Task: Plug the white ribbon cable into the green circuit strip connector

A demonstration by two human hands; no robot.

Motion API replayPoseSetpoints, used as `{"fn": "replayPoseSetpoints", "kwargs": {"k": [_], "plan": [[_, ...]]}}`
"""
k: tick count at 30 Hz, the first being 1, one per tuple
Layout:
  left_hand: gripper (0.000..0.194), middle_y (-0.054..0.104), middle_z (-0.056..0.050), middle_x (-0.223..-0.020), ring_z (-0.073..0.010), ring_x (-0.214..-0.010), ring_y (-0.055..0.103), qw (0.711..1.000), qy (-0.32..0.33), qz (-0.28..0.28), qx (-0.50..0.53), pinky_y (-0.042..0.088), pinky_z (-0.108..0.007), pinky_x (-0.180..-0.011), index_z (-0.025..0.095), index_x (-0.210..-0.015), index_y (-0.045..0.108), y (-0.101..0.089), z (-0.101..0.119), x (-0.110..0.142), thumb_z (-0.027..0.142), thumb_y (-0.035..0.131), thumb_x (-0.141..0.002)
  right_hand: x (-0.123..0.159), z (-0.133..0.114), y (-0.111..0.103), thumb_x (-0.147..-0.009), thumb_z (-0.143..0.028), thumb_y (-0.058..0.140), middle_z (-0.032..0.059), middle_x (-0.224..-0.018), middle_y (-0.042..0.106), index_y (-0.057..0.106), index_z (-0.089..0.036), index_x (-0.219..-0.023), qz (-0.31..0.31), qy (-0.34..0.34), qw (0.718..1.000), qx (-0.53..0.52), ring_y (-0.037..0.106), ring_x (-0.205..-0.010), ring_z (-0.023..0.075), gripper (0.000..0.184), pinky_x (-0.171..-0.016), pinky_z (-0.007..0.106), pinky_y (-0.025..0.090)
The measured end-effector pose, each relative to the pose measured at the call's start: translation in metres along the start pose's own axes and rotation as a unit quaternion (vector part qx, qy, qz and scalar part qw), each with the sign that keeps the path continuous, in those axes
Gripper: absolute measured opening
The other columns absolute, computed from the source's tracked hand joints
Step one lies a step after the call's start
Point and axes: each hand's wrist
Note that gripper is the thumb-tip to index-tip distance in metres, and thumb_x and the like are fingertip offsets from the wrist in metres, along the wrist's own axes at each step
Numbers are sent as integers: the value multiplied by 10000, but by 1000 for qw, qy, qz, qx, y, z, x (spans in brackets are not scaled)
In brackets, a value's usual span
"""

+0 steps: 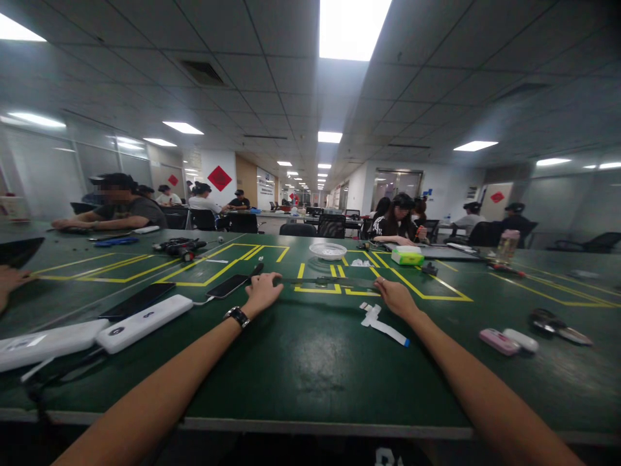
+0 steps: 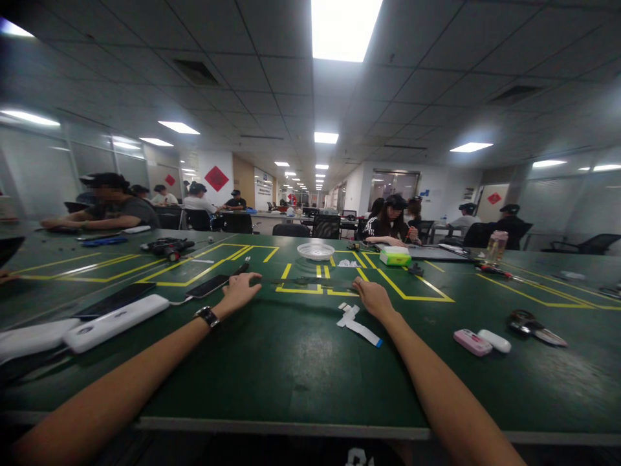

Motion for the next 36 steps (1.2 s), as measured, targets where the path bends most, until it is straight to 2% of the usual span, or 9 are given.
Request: {"fn": "replayPoseSetpoints", "kwargs": {"k": [3,6,8,14,18,22,30,36], "plan": [[343,595,-127,-1206,-403,-1209,418,1000,-5,5,5,366,-537,-911,243,-1118,631,-2,-6,-4,324,594,-787,-1,3,2,-1010,-372,299,81,-858,707,578,-203,-990,0,10,1000,8,664,-801,216,327,-638,250,353],[326,646,-112,-1046,-308,-1030,573,999,14,-13,39,445,-412,-852,177,-1104,617,-4,-9,-7,279,572,-798,-1,5,1,-1009,-399,295,90,-876,706,578,-203,-1019,-10,40,999,16,666,-795,218,345,-638,254,369],[330,650,-91,-986,-242,-922,618,997,37,-19,69,473,-336,-811,147,-1121,594,-4,-8,-8,250,556,-810,-1,5,0,-1008,-422,281,100,-881,703,580,-200,-1035,-18,70,997,22,668,-787,221,374,-635,259,382],[407,599,-109,-1118,-198,-900,611,986,96,2,135,489,-324,-838,124,-1228,508,1,8,1,217,538,-833,2,2,-4,-999,-437,278,122,-887,698,616,-190,-1034,-47,127,990,35,677,-830,243,420,-686,291,445],[404,566,-113,-1164,-212,-931,603,969,160,16,187,485,-365,-879,143,-1216,521,4,19,12,213,561,-820,3,-4,-5,-996,-442,284,158,-941,693,634,-167,-1055,-70,155,985,42,678,-881,254,449,-756,329,474],[377,551,-101,-1180,-239,-1013,581,962,201,20,186,476,-392,-911,165,-1199,550,7,26,21,224,561,-826,3,-8,-3,-992,-453,304,184,-988,686,636,-144,-1097,-90,168,981,33,671,-935,258,466,-817,351,473],[345,534,-101,-1206,-255,-1115,544,958,214,25,191,443,-417,-973,175,-1173,560,10,23,18,210,549,-830,3,-5,-2,-1001,-412,279,178,-981,686,628,-145,-1098,-95,186,977,41,669,-945,253,450,-825,353,475],[328,520,-103,-1234,-248,-1215,478,959,222,42,169,332,-426,-1081,176,-1148,566,13,19,14,189,559,-820,3,-4,-2,-1006,-409,249,165,-978,683,601,-157,-1097,-90,190,977,34,670,-934,265,443,-803,366,480]]}}
Point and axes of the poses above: each hand's wrist, its own x-axis away from the middle knuckle, its own y-axis out of the palm, z = x × y
